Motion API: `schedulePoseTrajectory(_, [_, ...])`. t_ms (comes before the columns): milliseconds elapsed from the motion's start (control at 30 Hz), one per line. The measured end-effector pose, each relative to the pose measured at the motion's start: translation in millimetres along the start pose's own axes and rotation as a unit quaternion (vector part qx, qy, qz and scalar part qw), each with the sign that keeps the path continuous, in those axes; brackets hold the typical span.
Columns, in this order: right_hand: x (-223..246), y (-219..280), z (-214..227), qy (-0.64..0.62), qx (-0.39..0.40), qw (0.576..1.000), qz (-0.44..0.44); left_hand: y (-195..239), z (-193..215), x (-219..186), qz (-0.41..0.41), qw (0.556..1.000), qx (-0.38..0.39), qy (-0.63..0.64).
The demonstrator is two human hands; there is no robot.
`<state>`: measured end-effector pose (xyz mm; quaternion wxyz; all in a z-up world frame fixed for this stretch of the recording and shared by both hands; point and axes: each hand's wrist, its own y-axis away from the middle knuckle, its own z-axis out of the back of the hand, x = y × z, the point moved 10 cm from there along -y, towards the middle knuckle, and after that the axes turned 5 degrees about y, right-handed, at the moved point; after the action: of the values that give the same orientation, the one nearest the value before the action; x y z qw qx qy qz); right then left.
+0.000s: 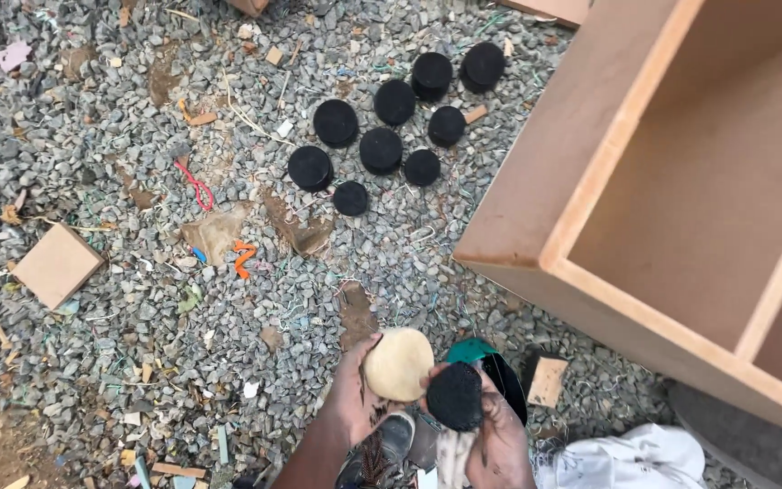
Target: The person applies a dark substance from a green container onto small black cylindrical furniture feet using a cloth. They wipe each piece thoroughly, handling them one at a time, and place the finished pieces on the gravel ground next to a wooden cabinet.
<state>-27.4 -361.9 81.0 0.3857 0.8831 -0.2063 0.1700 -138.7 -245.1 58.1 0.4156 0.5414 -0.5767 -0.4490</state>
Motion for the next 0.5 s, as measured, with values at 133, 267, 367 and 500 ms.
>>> schedulePoseTrajectory(133, [-14.9, 37.0, 20.2, 0.047, -0.039, 0.998, -0.003, 18.0, 6.6, 34.9, -0.009, 0.994, 0.081, 0.069])
schedulePoseTrajectory(267, [-14.9, 87.1, 3.4, 0.097, -0.128, 0.986, 0.041, 44.5, 40.7, 59.8, 0.014, 0.997, 0.024, 0.076])
schedulePoseTrajectory(367, [-48.7, 145.0, 41.2, 0.152, -0.209, 0.966, 0.03, 96.6, 76.6, 94.4, 0.021, 0.994, 0.039, 0.1])
schedulePoseTrajectory(500, [-76.7, 157.1, 91.1, 0.122, -0.147, 0.98, 0.049, 133.1, 102.0, 90.6, -0.002, 0.994, -0.03, 0.103])
